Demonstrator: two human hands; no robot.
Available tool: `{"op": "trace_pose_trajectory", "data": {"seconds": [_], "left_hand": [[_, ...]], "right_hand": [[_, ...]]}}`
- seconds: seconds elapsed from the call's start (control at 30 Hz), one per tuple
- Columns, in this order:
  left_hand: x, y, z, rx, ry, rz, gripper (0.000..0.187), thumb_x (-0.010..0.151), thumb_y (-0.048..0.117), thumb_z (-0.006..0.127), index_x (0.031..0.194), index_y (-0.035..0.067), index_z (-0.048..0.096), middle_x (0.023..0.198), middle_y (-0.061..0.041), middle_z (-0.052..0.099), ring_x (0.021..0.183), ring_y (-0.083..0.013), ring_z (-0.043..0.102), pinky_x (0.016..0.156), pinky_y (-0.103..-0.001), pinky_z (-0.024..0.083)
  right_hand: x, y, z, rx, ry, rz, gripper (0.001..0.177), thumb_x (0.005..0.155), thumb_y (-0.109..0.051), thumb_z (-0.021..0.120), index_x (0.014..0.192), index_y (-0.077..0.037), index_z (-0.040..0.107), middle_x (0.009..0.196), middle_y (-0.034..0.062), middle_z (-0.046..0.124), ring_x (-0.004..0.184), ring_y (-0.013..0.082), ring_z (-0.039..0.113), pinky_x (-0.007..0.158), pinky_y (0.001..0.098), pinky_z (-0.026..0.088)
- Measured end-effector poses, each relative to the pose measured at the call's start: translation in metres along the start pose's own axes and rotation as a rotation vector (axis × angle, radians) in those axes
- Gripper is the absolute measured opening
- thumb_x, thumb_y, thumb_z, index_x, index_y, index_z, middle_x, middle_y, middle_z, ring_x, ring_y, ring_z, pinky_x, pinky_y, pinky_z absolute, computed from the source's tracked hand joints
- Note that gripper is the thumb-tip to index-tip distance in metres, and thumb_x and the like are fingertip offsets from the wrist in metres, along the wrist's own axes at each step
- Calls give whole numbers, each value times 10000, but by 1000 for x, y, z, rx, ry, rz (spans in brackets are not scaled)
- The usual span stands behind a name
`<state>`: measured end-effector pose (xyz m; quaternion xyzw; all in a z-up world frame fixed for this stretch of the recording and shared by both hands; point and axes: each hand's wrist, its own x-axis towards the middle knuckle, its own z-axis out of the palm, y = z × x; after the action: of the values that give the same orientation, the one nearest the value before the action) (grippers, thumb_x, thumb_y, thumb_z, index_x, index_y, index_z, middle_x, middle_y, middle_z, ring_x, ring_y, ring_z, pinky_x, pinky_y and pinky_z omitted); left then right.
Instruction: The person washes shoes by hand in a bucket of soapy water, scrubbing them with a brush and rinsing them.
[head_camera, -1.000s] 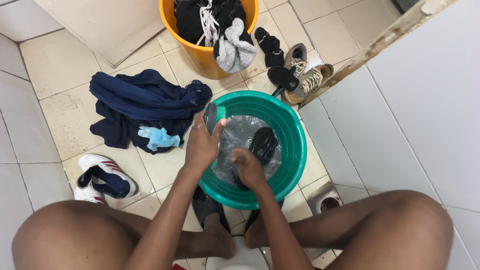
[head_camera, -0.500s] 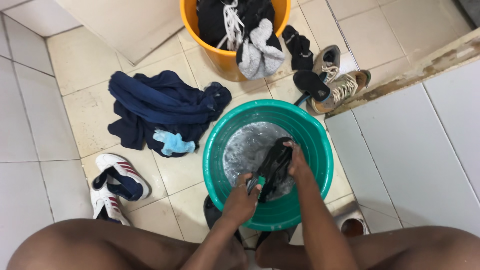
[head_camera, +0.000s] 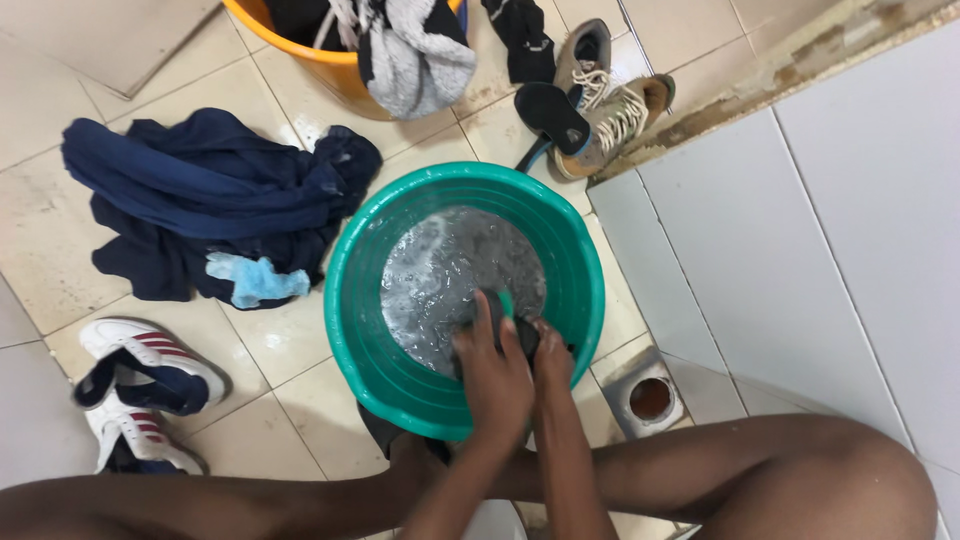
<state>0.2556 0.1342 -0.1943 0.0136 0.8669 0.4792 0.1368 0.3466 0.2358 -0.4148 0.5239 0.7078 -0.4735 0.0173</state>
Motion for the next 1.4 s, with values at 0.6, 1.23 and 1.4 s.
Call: {"op": "trace_pose_trajectory", "data": {"seconds": [0.6,1.23,1.4], "left_hand": [[29,21,16,9,-43,5,593,1032,296,483,1570,77,363,1397,-344,540,1251,-503,529,1052,-526,405],[95,-75,15,129,-317,103,610,963,209,603,1522,120,375,1464,-295,483,1302,-503,478,1031,-531,408],[-35,0,-44,252,-251,95,660,1012,229,533,1612,85,300,1182,-402,494,1058,-555,539,930,-575,425]], "right_hand": [[8,-28,12,-48,141,11,327,965,-315,550,1070,-63,730,1094,159,709,946,317,638,794,469,511],[-83,-169,-54,825,442,591,191,781,-56,761,947,6,691,1002,114,687,845,231,634,774,391,544],[-67,-153,-33,833,456,430,132,798,-40,718,852,28,619,853,116,639,710,230,576,666,403,511]]}}
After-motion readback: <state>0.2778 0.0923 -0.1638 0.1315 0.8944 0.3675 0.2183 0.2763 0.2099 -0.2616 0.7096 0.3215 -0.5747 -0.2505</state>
